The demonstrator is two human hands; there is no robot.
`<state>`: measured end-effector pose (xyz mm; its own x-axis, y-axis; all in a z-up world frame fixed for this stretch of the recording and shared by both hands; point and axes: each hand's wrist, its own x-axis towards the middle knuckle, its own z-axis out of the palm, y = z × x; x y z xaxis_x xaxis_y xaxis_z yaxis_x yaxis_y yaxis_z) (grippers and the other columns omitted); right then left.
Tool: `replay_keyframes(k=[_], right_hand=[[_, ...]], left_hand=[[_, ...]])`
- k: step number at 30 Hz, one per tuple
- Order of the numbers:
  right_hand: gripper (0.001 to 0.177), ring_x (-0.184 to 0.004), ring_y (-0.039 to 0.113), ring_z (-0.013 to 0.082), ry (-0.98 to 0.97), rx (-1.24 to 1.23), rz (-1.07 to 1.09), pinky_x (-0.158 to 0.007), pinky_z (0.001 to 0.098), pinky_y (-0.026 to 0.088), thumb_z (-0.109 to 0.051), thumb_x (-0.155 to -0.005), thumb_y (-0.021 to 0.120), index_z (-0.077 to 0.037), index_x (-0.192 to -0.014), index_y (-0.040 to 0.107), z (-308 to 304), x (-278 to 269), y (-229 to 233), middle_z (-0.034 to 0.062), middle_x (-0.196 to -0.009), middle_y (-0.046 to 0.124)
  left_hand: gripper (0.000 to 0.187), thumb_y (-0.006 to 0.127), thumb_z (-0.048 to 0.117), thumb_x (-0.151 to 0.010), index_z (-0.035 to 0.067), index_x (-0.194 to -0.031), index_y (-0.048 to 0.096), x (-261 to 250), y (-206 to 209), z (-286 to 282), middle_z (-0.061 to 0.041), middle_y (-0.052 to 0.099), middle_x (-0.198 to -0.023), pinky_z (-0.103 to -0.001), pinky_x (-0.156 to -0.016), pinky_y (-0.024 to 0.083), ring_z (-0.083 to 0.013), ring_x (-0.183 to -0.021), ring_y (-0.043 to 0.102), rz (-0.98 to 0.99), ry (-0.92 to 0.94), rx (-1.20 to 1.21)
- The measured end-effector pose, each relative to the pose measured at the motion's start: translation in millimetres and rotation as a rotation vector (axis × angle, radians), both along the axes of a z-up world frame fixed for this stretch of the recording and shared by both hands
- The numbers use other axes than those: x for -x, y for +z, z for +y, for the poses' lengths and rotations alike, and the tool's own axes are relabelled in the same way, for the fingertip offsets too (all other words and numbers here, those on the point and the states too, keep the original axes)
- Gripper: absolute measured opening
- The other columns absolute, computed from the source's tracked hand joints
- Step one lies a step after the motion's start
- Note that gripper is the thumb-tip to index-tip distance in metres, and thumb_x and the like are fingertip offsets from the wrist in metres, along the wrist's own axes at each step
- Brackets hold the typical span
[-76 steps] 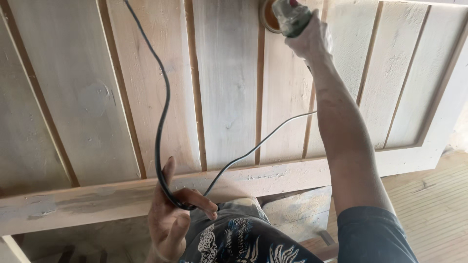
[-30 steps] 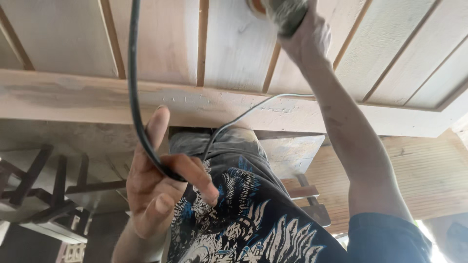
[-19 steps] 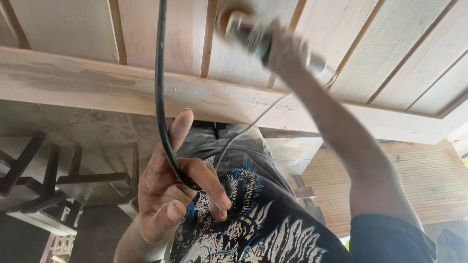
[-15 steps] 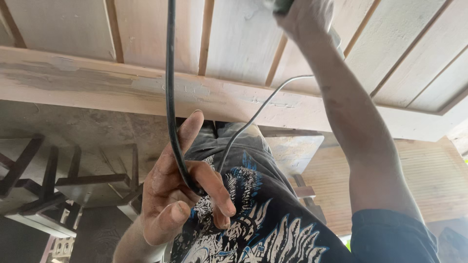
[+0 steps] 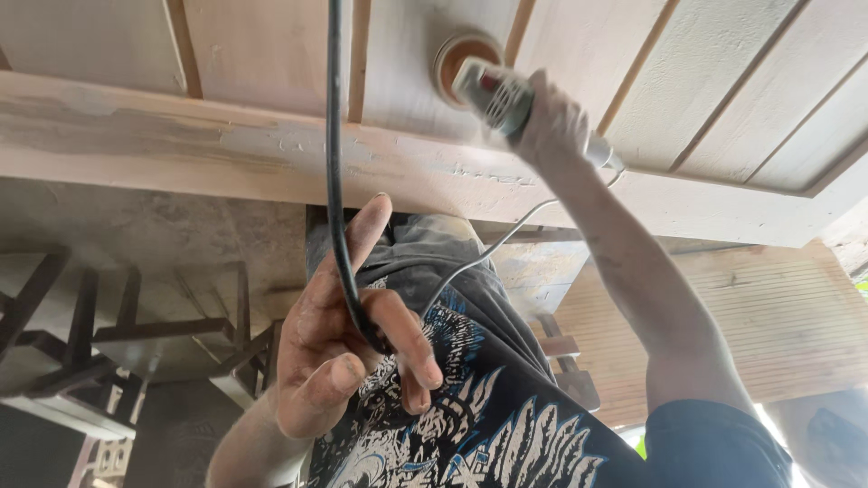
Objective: The person uses an orbital sander to smooth the surface of a large wooden door or panel. They move the sander across the flat panels and along the frame, managing the power cord with the other hand to avoid interference.
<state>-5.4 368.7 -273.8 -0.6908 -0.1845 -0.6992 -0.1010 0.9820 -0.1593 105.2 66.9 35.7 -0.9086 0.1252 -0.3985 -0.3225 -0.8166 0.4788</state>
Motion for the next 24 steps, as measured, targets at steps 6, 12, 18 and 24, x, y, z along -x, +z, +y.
replay_keyframes(k=[6,12,18,24], right_hand=[[0.064,-0.072,0.072,0.0218,-0.050,0.136,0.203,-0.056,0.0355,0.063,-0.038,-0.086,0.089,-0.010,-0.128,0.049,12.8,68.0,-14.5,0.0125,-0.099,0.072],[0.057,-0.066,0.070,0.0271,-0.054,0.128,0.147,-0.048,0.0403,0.060,-0.027,-0.084,0.086,-0.005,-0.122,0.049,-12.5,31.9,-1.7,0.0170,-0.092,0.070],[0.050,-0.073,0.070,0.0276,0.083,0.172,0.168,-0.060,0.0470,0.061,-0.029,-0.079,0.086,-0.009,-0.107,0.050,5.9,-35.5,20.7,0.0149,-0.089,0.071],[0.057,-0.068,0.069,0.0277,0.062,0.085,0.170,-0.052,0.0461,0.059,-0.028,-0.080,0.088,-0.008,-0.117,0.048,31.8,-13.4,8.3,0.0145,-0.088,0.070]], left_hand=[[0.091,0.064,0.029,-0.106,-0.004,-0.165,0.004,1.3,-0.8,2.7,-0.020,0.073,-0.090,-0.029,-0.056,0.063,-0.0204,-0.067,0.072,-0.005,-0.017,-0.001],[0.094,0.067,0.030,-0.104,-0.006,-0.167,0.007,8.6,8.2,3.0,-0.020,0.073,-0.086,-0.028,-0.052,0.062,-0.0182,-0.061,0.071,-0.050,0.027,0.062],[0.096,0.067,0.033,-0.103,-0.006,-0.166,0.006,6.9,3.3,2.1,-0.020,0.073,-0.085,-0.029,-0.052,0.063,-0.0201,-0.067,0.072,-0.060,-0.011,0.063],[0.097,0.068,0.033,-0.104,-0.005,-0.168,0.005,6.4,0.7,5.2,-0.020,0.073,-0.087,-0.030,-0.055,0.063,-0.0197,-0.064,0.072,-0.063,-0.050,0.039]])
